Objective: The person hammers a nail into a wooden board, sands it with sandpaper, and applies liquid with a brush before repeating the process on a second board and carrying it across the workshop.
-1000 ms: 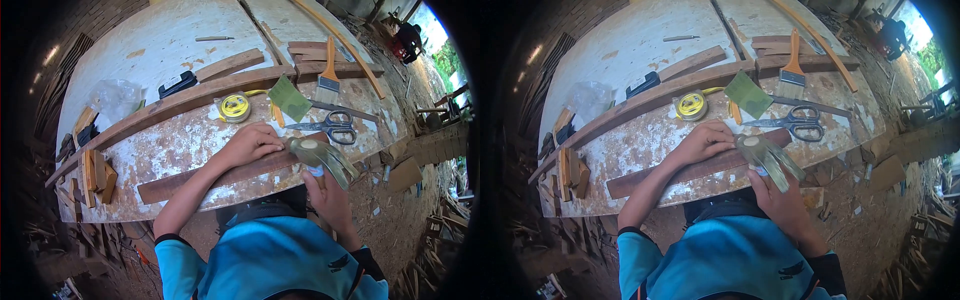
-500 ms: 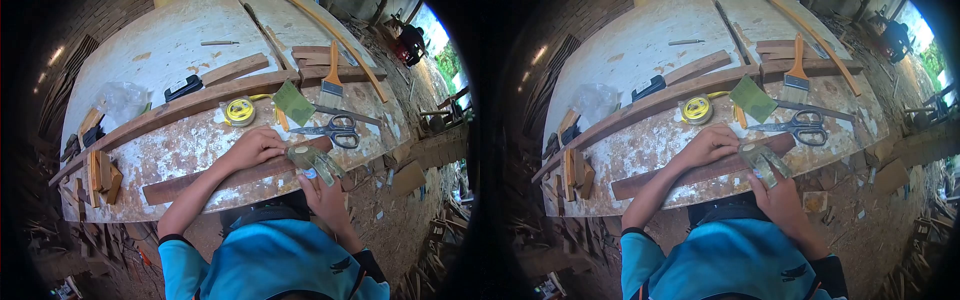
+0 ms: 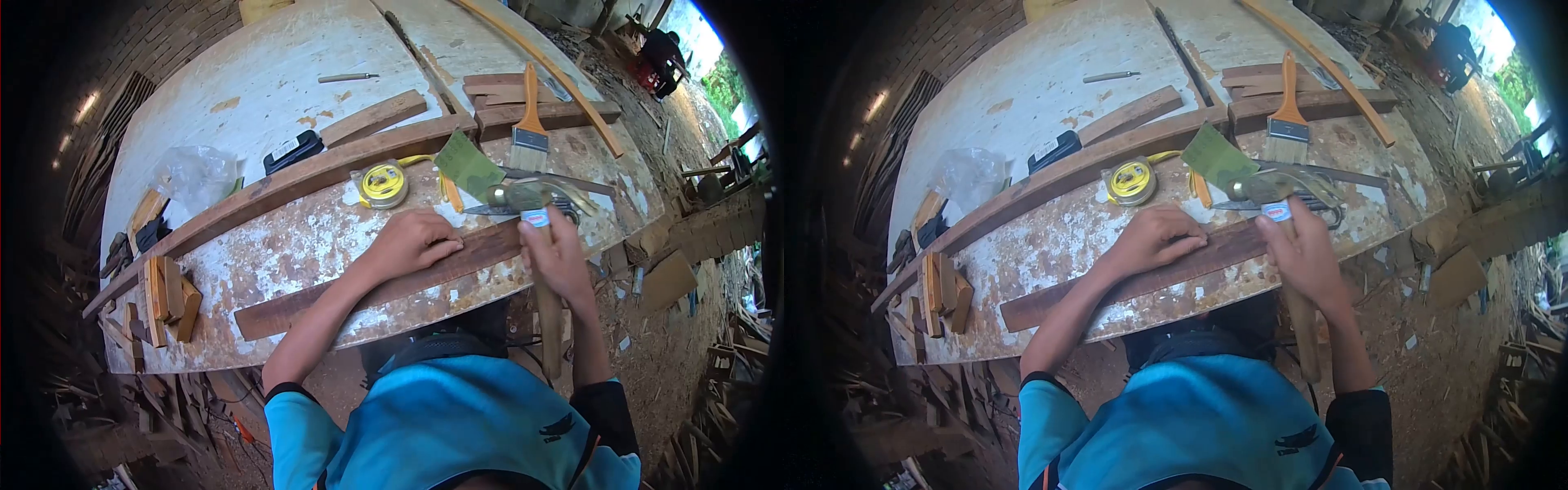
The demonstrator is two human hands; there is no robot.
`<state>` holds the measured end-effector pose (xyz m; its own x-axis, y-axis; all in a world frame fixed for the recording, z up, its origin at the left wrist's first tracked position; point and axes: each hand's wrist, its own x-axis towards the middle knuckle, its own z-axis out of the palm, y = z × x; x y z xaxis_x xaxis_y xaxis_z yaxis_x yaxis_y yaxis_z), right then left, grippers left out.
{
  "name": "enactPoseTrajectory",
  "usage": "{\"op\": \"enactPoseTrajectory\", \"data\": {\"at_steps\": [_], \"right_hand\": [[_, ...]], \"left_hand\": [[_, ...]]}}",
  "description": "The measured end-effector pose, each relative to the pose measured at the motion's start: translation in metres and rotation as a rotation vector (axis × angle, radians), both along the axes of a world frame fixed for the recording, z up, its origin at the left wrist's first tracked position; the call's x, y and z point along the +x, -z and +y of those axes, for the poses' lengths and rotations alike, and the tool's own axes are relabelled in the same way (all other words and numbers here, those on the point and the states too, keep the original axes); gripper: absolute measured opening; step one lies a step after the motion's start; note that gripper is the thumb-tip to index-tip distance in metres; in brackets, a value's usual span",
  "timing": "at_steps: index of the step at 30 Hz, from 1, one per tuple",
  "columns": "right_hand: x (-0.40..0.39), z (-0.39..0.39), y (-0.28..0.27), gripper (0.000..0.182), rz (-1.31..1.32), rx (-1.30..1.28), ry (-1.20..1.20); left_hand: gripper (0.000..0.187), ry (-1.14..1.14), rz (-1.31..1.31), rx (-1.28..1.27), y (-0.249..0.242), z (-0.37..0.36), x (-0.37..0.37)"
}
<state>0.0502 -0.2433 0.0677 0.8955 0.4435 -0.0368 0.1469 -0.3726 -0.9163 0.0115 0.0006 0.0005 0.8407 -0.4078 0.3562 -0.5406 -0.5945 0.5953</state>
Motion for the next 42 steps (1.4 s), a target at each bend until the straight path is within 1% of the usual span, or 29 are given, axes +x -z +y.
{"op": "enactPoseTrajectory", "data": {"at_steps": [1,4,6,7,9,10,12,13,16,17,18,20,21,24,27,30,33,36,39,42], "right_hand": [[0.010,0.003,0.020,0.019,-0.116,0.028,-0.047],[0.019,0.007,0.039,0.021,-0.319,-0.030,-0.128],[0.022,0.008,0.051,0.027,-0.432,-0.069,-0.153],[0.022,0.011,0.051,0.030,-0.468,-0.091,-0.169],[0.019,0.012,0.040,0.034,-0.421,-0.148,-0.201],[0.018,0.013,0.034,0.035,-0.378,-0.176,-0.208],[0.016,0.013,0.027,0.035,-0.200,-0.223,-0.195],[0.017,0.012,0.030,0.035,-0.207,-0.194,-0.197],[0.024,0.010,0.043,0.035,-0.267,-0.119,-0.207],[0.025,0.010,0.046,0.035,-0.311,-0.112,-0.210],[0.026,0.010,0.048,0.035,-0.354,-0.106,-0.213],[0.026,0.010,0.046,0.035,-0.315,-0.122,-0.222],[0.026,0.009,0.045,0.036,-0.294,-0.131,-0.226],[0.022,0.012,0.039,0.038,-0.071,-0.156,-0.152],[0.020,0.011,0.037,0.040,-0.095,-0.177,-0.148],[0.016,-0.005,0.025,0.042,-0.113,-0.340,-0.208],[-0.002,-0.011,0.020,0.040,0.067,-0.219,-0.075],[-0.003,-0.016,0.033,0.036,-0.227,-0.391,-0.172],[-0.006,-0.015,0.032,0.032,-0.287,-0.448,-0.161],[-0.005,-0.017,0.024,0.030,-0.072,-0.256,-0.192]], "left_hand": [[0.013,-0.033,0.032,-0.027,0.000,-0.001,0.001],[0.012,-0.121,0.179,-0.116,0.002,-0.003,-0.003],[0.012,-0.154,0.303,-0.187,-0.003,-0.004,-0.002],[0.011,-0.180,0.215,-0.151,-0.005,-0.007,-0.005],[0.011,-0.222,0.032,-0.087,-0.006,-0.014,-0.012],[0.010,-0.209,-0.005,-0.120,-0.005,-0.015,-0.013],[0.009,-0.192,-0.076,-0.188,-0.004,-0.014,-0.015],[0.009,-0.188,-0.072,-0.184,-0.004,-0.013,-0.016],[0.011,-0.266,-0.017,-0.438,-0.007,-0.013,-0.017],[0.012,-0.231,0.158,-0.468,-0.007,-0.009,-0.016],[0.012,-0.192,0.204,-0.435,-0.006,-0.006,-0.013],[0.013,-0.114,0.296,-0.372,-0.001,-0.002,-0.009],[0.013,-0.119,0.293,-0.341,0.000,-0.002,-0.009],[0.013,-0.132,0.288,-0.272,0.002,-0.002,-0.009],[0.013,-0.141,0.267,-0.276,-0.001,-0.004,-0.009],[0.013,-0.140,0.240,-0.330,0.001,-0.006,-0.008],[0.013,-0.136,0.230,-0.355,0.003,-0.006,-0.008],[0.013,-0.117,0.199,-0.343,0.005,-0.006,-0.008],[0.012,-0.099,0.206,-0.319,0.004,-0.004,-0.008],[0.014,-0.087,0.242,-0.306,0.005,-0.001,-0.009]]}}
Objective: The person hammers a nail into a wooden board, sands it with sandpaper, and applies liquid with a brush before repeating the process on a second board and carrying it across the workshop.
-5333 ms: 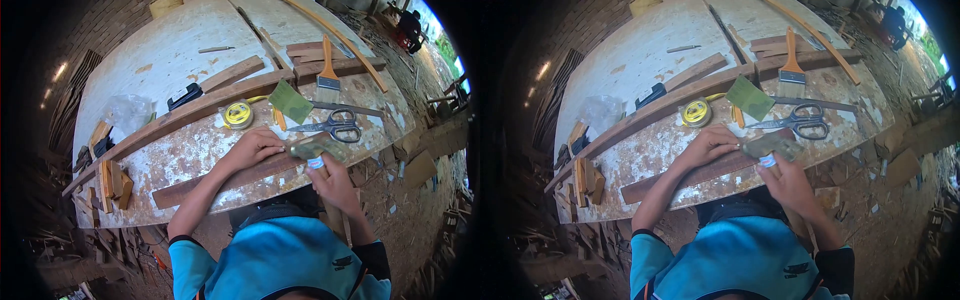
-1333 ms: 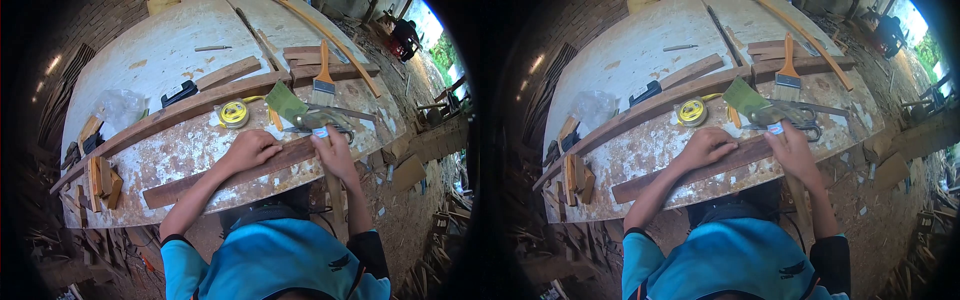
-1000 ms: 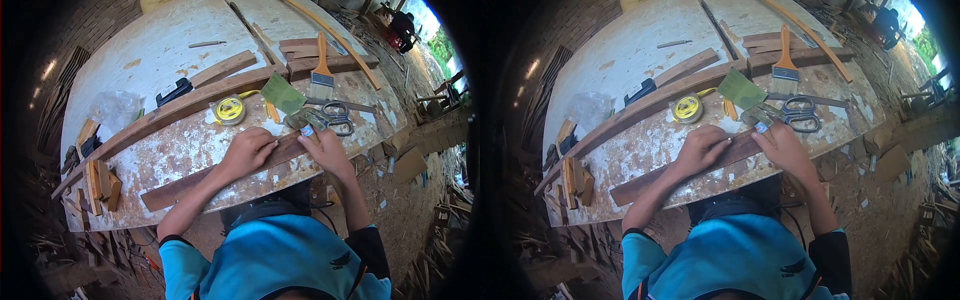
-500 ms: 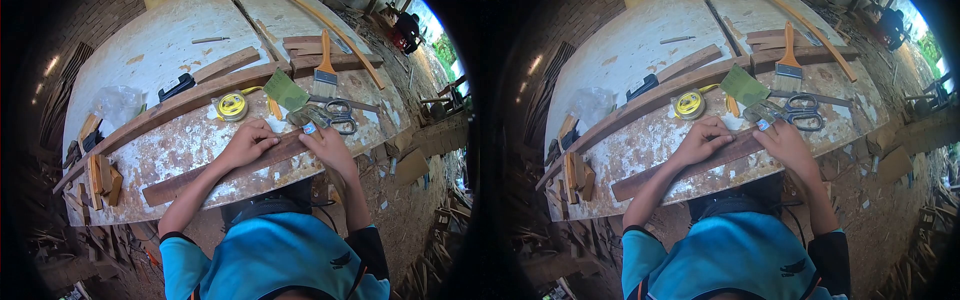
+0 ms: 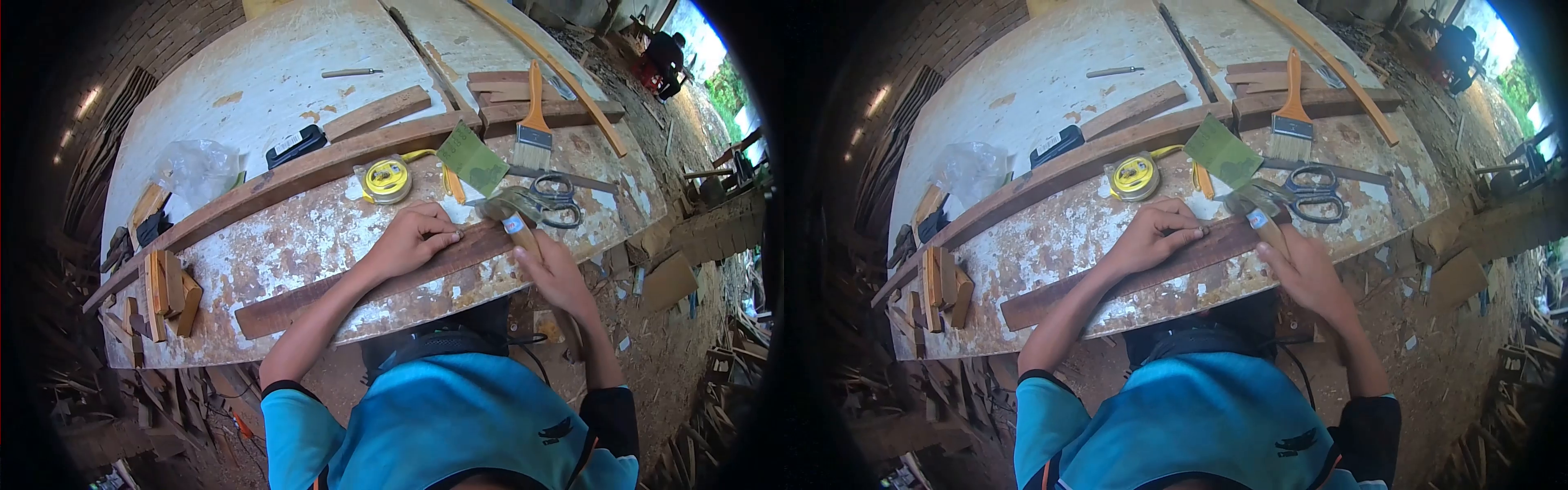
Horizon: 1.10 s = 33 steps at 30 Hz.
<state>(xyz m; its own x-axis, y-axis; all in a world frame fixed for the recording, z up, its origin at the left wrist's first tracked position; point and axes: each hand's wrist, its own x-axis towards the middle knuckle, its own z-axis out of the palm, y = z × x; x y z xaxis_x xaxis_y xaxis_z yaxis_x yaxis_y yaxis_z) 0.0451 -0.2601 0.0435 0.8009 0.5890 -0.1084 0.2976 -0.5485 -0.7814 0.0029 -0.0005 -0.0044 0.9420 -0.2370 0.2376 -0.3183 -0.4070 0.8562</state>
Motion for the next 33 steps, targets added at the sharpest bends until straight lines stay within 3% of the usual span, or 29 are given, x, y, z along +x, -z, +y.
{"op": "enactPoseTrajectory", "data": {"at_steps": [3,6,7,13,16,17,20,21,25,28,31,33], "right_hand": [[-0.015,0.004,-0.024,0.035,0.290,0.065,0.050],[-0.029,0.011,-0.054,0.043,0.257,0.023,-0.017],[-0.032,0.010,-0.047,0.046,0.057,0.097,-0.091],[-0.042,0.014,-0.038,0.045,-0.071,-0.015,-0.121],[-0.044,0.019,-0.054,0.044,0.173,-0.032,-0.006],[-0.045,0.015,-0.045,0.044,-0.068,-0.007,-0.033],[-0.047,0.017,-0.040,0.043,-0.242,0.130,-0.071],[-0.048,0.014,-0.038,0.043,-0.229,-0.004,-0.067],[-0.050,0.017,-0.050,0.042,-0.005,-0.019,-0.056],[-0.052,0.013,-0.042,0.041,-0.189,0.068,-0.069],[-0.048,0.017,-0.038,0.041,-0.029,-0.072,-0.075],[-0.048,0.017,-0.044,0.043,-0.098,-0.019,-0.099]], "left_hand": [[0.013,0.008,-0.005,-0.025,-0.002,0.000,-0.003],[0.012,-0.012,-0.030,-0.066,-0.003,-0.004,-0.004],[0.012,-0.005,-0.034,-0.058,-0.004,-0.004,-0.004],[0.013,0.031,-0.098,-0.034,-0.003,0.000,-0.003],[0.012,0.025,-0.143,-0.010,0.000,0.001,-0.001],[0.012,0.026,-0.142,-0.017,0.002,0.001,-0.001],[0.012,0.033,-0.127,-0.031,0.003,0.003,-0.001],[0.013,0.035,-0.122,-0.019,0.002,0.002,-0.002],[0.014,0.039,-0.123,0.012,0.000,0.000,-0.002],[0.014,0.045,-0.105,0.032,-0.001,0.002,-0.002],[0.014,0.058,-0.118,0.058,-0.001,0.001,-0.001],[0.013,0.041,-0.131,0.078,-0.002,0.000,-0.002]]}}
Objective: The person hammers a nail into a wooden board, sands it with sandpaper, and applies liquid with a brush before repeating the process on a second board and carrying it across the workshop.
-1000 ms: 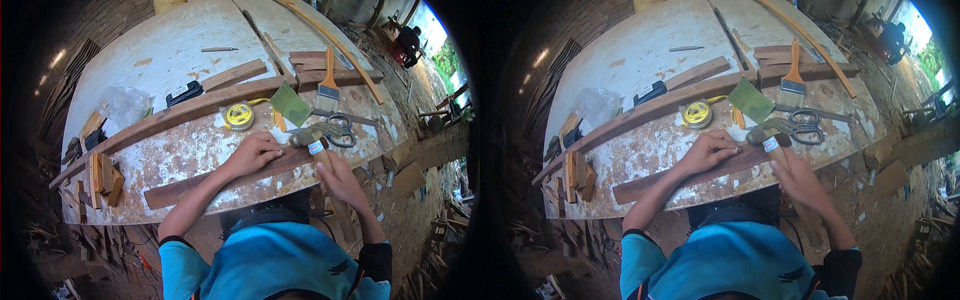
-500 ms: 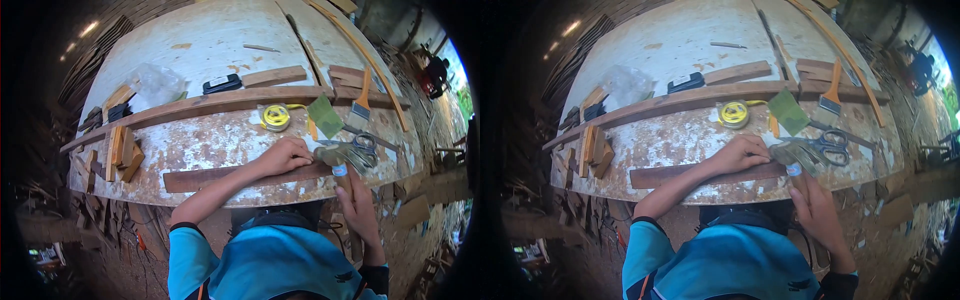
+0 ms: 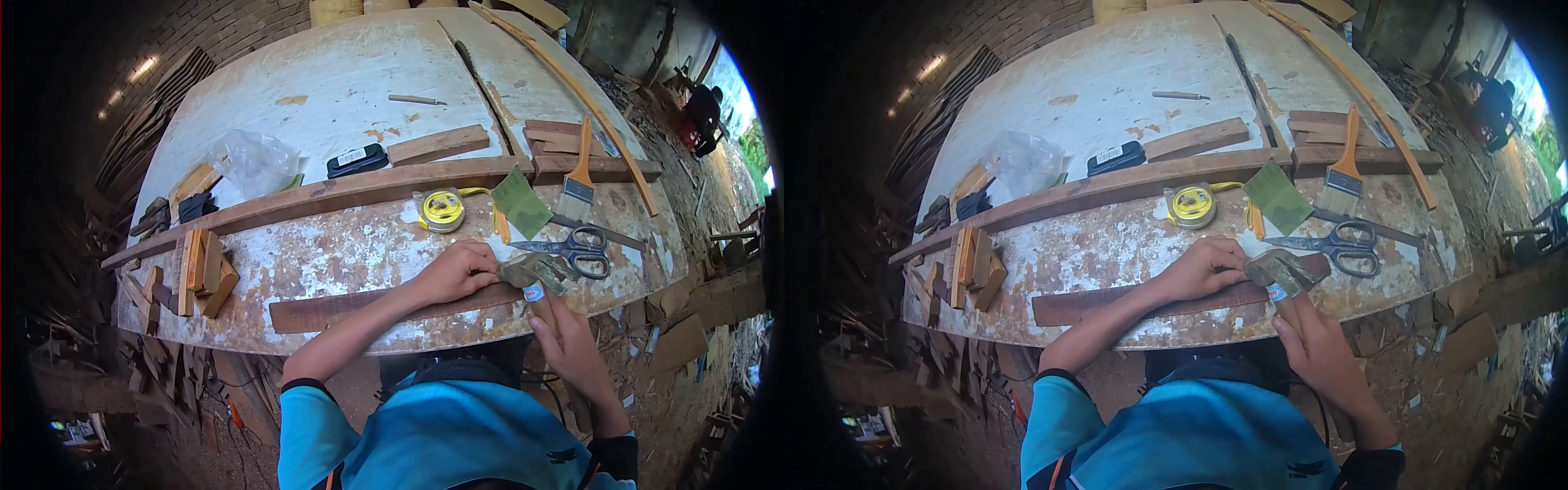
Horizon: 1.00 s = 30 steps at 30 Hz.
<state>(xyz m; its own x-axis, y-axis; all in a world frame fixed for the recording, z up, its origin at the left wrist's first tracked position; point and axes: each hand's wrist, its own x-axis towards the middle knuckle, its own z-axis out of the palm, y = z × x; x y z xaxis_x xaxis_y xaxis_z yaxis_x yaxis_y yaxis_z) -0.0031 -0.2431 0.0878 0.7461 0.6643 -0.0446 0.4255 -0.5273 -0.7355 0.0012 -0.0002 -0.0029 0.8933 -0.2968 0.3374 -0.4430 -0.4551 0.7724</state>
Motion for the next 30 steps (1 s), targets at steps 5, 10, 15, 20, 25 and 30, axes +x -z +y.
{"op": "enactPoseTrajectory", "data": {"at_steps": [5,10,15,20,25,30], "right_hand": [[0.001,-0.005,0.011,0.046,-0.081,0.018,0.007],[0.002,-0.005,0.008,0.045,-0.027,0.010,0.008],[0.001,-0.008,0.021,0.045,-0.049,0.046,-0.003],[-0.002,-0.004,0.009,0.026,0.018,0.072,0.044],[-0.002,-0.002,0.013,0.025,0.029,0.072,0.080],[-0.002,-0.004,0.010,0.029,0.010,0.072,0.077]], "left_hand": [[0.013,0.005,0.027,-0.032,-0.001,-0.001,-0.001],[0.013,0.006,0.015,-0.006,-0.001,0.000,-0.001],[0.013,0.002,0.018,-0.046,0.000,-0.001,-0.001],[0.013,-0.006,0.005,0.004,-0.002,-0.001,-0.001],[0.013,-0.007,0.025,-0.019,-0.001,-0.002,-0.002],[0.014,-0.006,0.017,-0.049,0.000,-0.002,-0.002]]}}
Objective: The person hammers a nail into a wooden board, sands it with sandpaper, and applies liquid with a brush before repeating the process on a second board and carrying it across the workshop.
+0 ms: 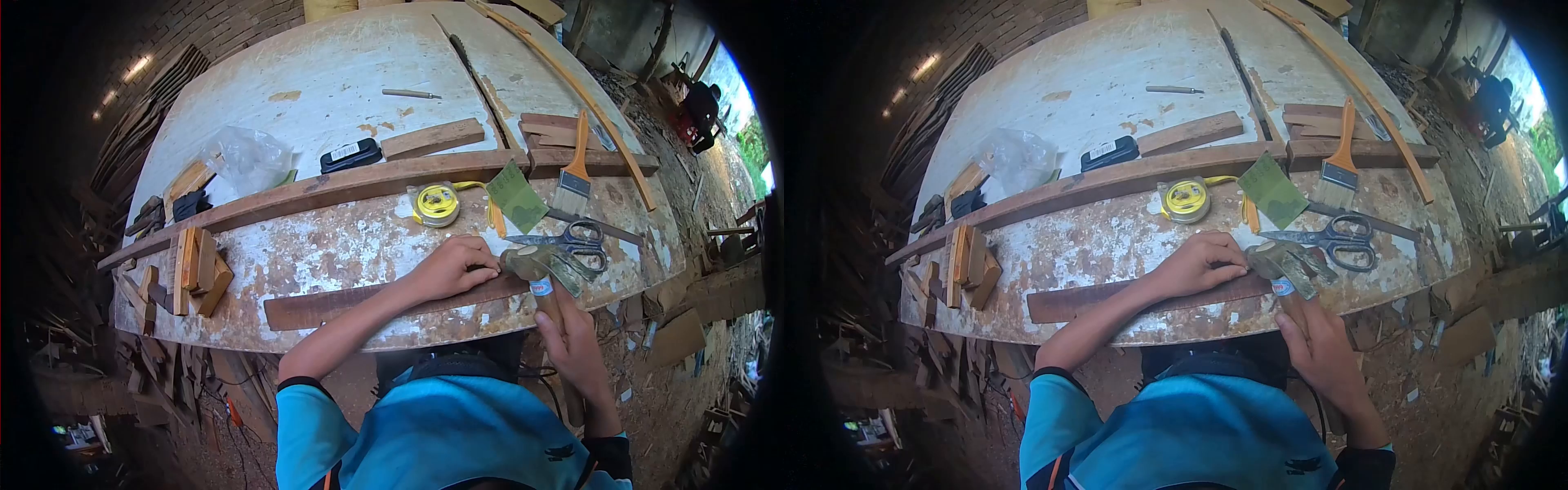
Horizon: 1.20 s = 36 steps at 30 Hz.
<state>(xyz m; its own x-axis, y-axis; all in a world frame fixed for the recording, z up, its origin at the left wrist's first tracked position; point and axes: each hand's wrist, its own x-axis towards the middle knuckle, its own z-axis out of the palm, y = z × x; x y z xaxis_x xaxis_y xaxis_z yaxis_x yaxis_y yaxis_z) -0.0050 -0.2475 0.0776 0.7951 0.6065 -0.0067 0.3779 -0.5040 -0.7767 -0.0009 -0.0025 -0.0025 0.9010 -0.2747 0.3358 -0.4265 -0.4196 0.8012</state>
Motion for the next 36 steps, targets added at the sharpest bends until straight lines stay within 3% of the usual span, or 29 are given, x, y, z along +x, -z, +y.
{"op": "enactPoseTrajectory", "data": {"at_steps": [4,19,22,25,36], "right_hand": [[0.002,0.001,0.000,0.030,0.121,-0.011,0.016],[-0.006,-0.005,0.004,0.029,0.057,0.038,0.024],[0.001,-0.004,0.017,0.042,-0.145,0.021,-0.042],[-0.003,-0.004,0.005,0.043,0.009,0.035,-0.005],[-0.002,0.001,0.010,0.041,0.007,0.051,-0.007]], "left_hand": [[0.013,-0.011,0.001,0.027,0.000,-0.001,0.000],[0.015,-0.002,0.000,0.030,0.000,0.000,0.000],[0.015,-0.005,-0.009,0.032,0.000,-0.001,0.002],[0.013,-0.018,-0.031,0.028,-0.002,-0.001,-0.001],[0.014,-0.006,-0.022,0.044,-0.002,-0.001,0.000]]}}
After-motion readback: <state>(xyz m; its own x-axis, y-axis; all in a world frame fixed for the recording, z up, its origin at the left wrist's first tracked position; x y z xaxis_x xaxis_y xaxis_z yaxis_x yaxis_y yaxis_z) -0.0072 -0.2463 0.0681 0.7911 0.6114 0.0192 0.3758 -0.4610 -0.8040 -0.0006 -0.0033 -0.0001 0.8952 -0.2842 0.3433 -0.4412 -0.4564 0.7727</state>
